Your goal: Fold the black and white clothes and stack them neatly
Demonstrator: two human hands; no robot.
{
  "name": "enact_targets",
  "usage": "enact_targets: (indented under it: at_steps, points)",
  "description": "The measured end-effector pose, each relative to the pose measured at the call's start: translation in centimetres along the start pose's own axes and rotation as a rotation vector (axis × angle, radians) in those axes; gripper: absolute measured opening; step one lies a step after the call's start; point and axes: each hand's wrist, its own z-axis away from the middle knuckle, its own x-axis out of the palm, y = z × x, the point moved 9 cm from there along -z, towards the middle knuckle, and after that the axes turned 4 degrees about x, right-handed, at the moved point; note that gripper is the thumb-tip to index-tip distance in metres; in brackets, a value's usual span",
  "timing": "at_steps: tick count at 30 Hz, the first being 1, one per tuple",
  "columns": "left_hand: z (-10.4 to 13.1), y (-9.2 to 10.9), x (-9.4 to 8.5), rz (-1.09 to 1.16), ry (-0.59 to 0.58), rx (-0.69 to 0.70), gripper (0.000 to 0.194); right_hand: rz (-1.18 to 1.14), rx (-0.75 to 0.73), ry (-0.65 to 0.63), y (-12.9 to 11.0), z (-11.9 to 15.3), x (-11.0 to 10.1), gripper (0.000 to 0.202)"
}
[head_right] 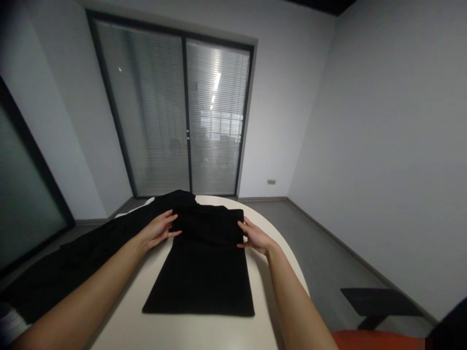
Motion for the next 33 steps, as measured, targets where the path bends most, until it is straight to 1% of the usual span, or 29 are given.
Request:
enact_targets:
  at_steps: [4, 7, 11, 15, 16, 18, 21, 23, 25, 29, 31, 33]
  points:
    - [0.5, 0.0, 0.1, 0.001, -0.030, 0.019, 0.023, -0.010, -0.017, -0.048, 0.2, 0.7, -0.3, 0.047]
    - [1.6, 0.6, 0.5, -0.001, -0.096, 0.064, 0.026, -0.012, -0.046, -0.081, 0.1, 1.4, -0.4, 0.043]
    - [4.0, 1.1, 0.9, -0.015, -0.216, 0.115, 0.030, 0.023, -0.078, -0.114, 0.0, 3.0, 0.0, 0.034]
    - [6.7, 0.9, 0.2, -0.045, -0.270, 0.134, 0.034, 0.184, -0.179, -0.218, -0.6, 5.2, 1.7, 0.028]
    - [7.3, 0.8, 0.1, -0.089, -0.290, 0.141, 0.035, 0.242, -0.205, -0.246, -0.8, 5.9, 2.2, 0.025]
    - [8.7, 0.6, 0.2, -0.234, -0.376, 0.152, 0.031, 0.351, -0.225, -0.284, -0.8, 7.0, 3.2, 0.024]
    - [10.7, -0.2, 0.9, -0.479, -0.548, 0.140, 0.023, 0.494, -0.196, -0.322, 0.0, 8.5, 4.2, 0.028]
    - [11.7, -0.9, 1.1, -0.635, -0.614, 0.142, 0.018, 0.594, -0.169, -0.341, 0.8, 9.1, 4.7, 0.027]
    - [12.3, -1.7, 0.9, -0.785, -0.625, 0.161, 0.015, 0.707, -0.151, -0.337, 1.6, 9.5, 5.1, 0.026]
    - [13.0, -2.7, 0.6, -0.964, -0.616, 0.229, 0.025, 0.938, -0.145, -0.282, 2.3, 9.8, 5.5, 0.028]
    - [13.4, -2.6, 0.8, -1.020, -0.633, 0.283, 0.031, 1.024, -0.162, -0.254, 2.0, 10.0, 5.6, 0.028]
    - [13.5, -2.0, 1.1, -1.059, -0.636, 0.351, 0.034, 1.049, -0.233, -0.210, 0.9, 10.5, 5.6, 0.026]
